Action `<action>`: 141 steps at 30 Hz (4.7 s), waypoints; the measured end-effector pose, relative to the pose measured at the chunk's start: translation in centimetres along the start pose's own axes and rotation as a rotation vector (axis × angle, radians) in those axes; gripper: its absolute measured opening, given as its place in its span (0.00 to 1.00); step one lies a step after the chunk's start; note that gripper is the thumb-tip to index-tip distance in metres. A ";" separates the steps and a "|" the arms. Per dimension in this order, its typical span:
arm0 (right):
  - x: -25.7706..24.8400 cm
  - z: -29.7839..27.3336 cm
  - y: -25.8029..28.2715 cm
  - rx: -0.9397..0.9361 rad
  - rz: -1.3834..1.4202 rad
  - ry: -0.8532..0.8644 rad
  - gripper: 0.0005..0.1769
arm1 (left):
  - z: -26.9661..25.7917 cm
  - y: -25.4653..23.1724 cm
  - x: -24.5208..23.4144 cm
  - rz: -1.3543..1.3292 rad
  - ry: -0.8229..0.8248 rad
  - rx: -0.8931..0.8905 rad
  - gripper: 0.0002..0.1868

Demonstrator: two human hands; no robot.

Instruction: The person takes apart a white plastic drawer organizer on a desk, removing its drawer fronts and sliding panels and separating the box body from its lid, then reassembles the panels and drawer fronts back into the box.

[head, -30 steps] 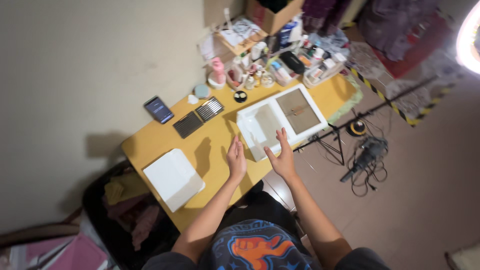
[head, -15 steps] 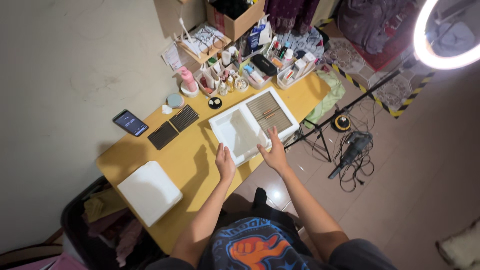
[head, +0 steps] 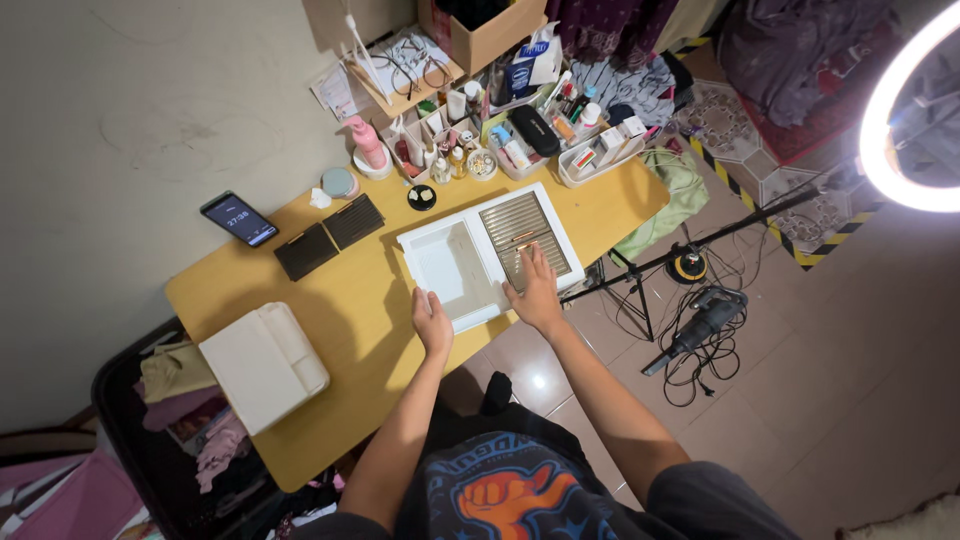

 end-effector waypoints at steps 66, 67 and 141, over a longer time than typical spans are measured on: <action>8.4 -2.0 -9.9 0.869 0.872 -0.080 0.16 | 5.0 -21.3 8.1 0.290 0.478 0.367 0.30; 8.8 -2.2 -9.3 0.858 0.984 -0.081 0.15 | 4.9 -21.8 8.7 0.303 0.500 0.367 0.30; -14.2 -4.9 8.1 0.251 0.028 -0.539 0.28 | 2.6 -16.1 -0.1 -0.071 0.501 0.113 0.25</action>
Point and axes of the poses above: each hand's wrist, its own z-axis towards the middle knuckle, its own x-axis out of the palm, y = z × x, the point moved 6 cm from there along z, towards the middle knuckle, and after that the axes turned 14 degrees about -z, right-handed, at the moved point
